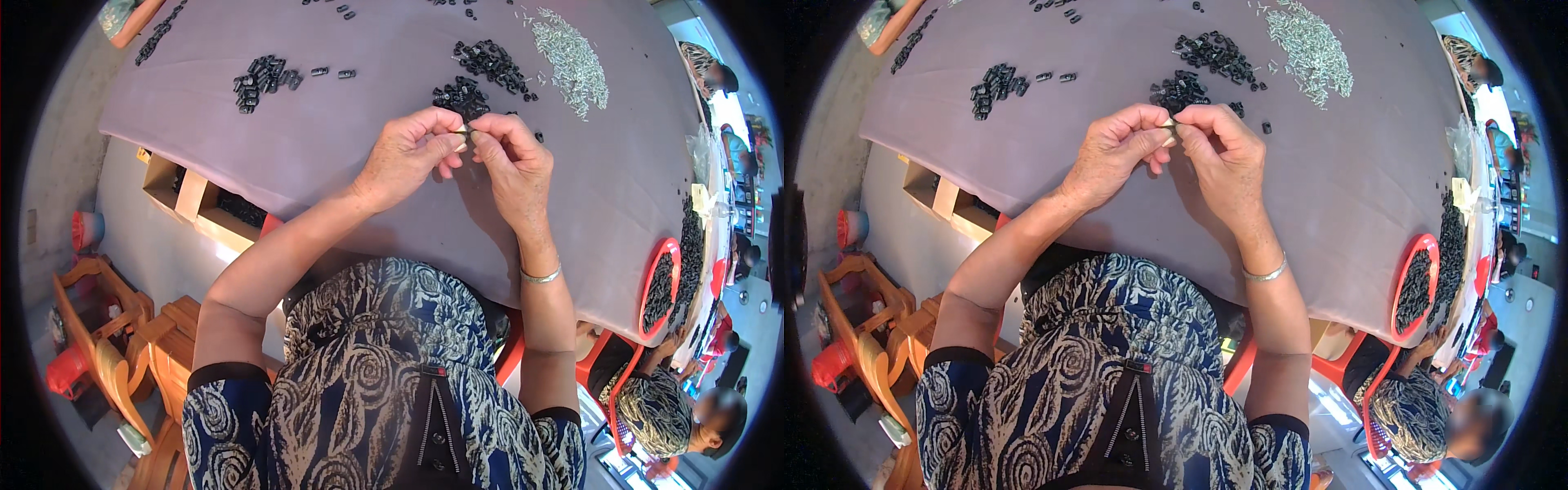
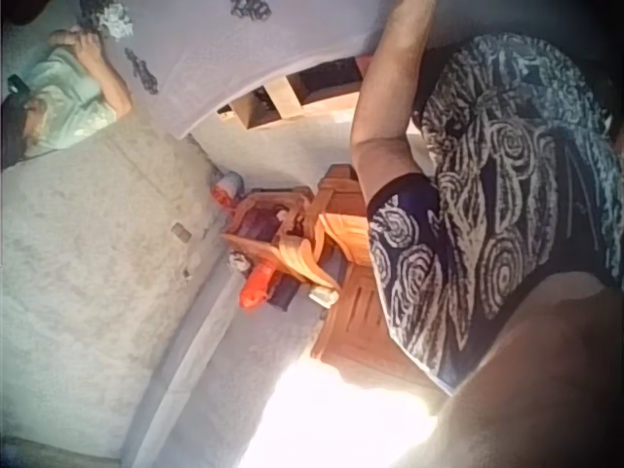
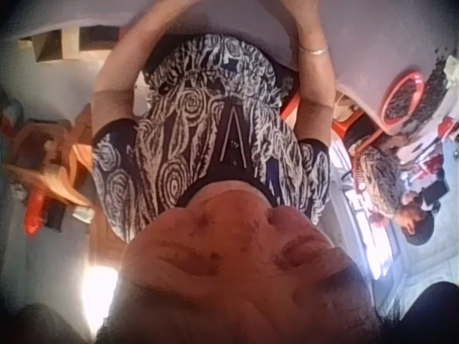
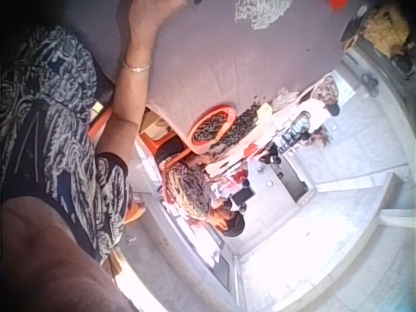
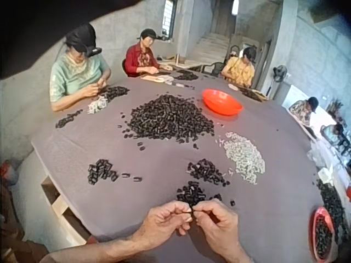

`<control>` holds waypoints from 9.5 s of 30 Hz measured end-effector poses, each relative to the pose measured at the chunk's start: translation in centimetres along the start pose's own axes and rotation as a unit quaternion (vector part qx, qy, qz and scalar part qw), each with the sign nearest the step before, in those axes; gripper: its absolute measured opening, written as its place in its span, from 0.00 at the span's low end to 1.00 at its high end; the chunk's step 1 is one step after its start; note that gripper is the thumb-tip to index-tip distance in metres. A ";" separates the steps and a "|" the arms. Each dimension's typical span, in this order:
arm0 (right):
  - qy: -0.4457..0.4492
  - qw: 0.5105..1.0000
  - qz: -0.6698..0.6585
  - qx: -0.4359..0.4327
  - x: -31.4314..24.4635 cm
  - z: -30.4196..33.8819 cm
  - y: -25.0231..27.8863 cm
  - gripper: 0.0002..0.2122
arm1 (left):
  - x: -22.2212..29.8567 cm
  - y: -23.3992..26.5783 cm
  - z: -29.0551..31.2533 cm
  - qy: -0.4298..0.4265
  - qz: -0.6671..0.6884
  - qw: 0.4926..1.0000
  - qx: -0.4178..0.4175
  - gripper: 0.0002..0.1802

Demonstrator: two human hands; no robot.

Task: Inspecting and sorting small black components on a shared workshop table.

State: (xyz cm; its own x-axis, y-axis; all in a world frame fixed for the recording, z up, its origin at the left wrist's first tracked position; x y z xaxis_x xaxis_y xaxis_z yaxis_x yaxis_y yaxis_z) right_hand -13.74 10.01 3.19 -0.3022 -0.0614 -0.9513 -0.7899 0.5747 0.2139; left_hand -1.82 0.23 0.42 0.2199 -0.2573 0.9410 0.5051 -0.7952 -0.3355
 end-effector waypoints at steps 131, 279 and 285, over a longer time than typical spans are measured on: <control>-0.222 0.872 -0.395 -0.185 0.2 1.7 -0.9 0.14 | 0.5 -2.1 1.4 -0.223 -0.140 0.965 -0.019 0.07; -0.009 0.998 0.049 0.030 -0.4 1.0 2.2 0.04 | 0.8 -1.6 0.7 -0.208 -0.208 0.956 0.014 0.14; 0.010 1.000 0.002 0.010 -0.6 1.3 1.3 0.05 | 0.7 -2.0 1.4 -0.182 -0.133 0.974 0.010 0.13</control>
State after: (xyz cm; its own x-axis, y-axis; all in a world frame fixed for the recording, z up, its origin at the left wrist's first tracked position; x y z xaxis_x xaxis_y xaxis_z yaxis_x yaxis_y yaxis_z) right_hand -13.90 11.82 3.76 -0.3166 -0.0760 -0.9455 -0.7775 0.5918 0.2128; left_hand -1.53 2.35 1.68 0.3580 0.1711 0.9179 0.6001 -0.7953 -0.0858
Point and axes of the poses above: each hand's wrist, its own z-axis away from the middle knuckle, its own y-axis out of the back of the hand, x = y × z, the point moved 2 cm from there along -z, towards the middle knuckle, and after that the axes turned 4 degrees about -y, right-handed, at the moved point
